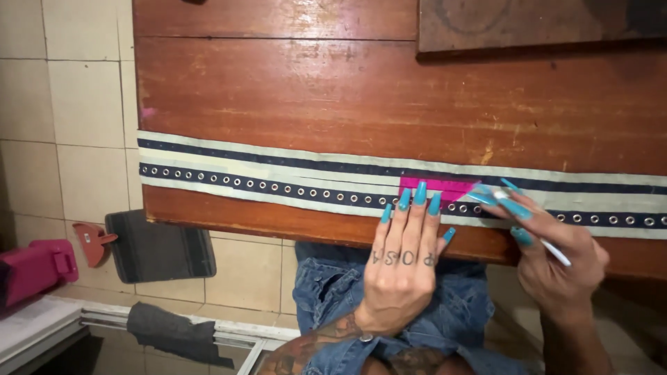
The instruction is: Marking measurement points on a strap using a ruler and a marker
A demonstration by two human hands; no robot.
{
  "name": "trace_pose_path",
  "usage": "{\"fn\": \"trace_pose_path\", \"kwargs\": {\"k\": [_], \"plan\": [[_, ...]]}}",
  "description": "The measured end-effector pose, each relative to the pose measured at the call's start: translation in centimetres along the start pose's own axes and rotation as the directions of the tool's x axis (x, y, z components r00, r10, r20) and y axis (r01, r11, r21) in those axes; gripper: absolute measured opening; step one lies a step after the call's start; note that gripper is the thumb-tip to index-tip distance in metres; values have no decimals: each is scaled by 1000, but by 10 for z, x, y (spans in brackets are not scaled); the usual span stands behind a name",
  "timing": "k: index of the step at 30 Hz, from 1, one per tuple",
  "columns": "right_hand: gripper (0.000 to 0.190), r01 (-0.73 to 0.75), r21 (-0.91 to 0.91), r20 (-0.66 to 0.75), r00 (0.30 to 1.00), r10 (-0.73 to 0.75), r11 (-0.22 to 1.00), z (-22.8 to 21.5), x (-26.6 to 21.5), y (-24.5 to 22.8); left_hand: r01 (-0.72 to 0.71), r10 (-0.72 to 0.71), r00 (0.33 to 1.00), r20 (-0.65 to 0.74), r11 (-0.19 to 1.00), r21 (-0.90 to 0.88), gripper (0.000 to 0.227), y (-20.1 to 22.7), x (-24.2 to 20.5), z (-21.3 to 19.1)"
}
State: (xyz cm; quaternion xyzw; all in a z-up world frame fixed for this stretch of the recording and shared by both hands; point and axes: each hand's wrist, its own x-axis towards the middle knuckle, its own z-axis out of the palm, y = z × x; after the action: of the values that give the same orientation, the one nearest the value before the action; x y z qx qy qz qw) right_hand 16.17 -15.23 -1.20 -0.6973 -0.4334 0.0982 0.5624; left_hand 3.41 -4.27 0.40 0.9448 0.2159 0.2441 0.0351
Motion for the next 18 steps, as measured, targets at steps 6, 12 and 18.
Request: {"fn": "trace_pose_path", "kwargs": {"k": [6,12,18], "plan": [[19,180,-348,257,962,-91,920,12,12,-13,39,-39,999,33,999,6,29,-40,-14,-1],[19,226,-331,279,951,-134,916,34,24,-23,-14,14,1000,10,1000,25,30,-61,-18,-8],[25,459,-487,464,857,-225,743,53,36,-29,92,-92,996,-22,996,-20,26,-55,-19,-7]]}}
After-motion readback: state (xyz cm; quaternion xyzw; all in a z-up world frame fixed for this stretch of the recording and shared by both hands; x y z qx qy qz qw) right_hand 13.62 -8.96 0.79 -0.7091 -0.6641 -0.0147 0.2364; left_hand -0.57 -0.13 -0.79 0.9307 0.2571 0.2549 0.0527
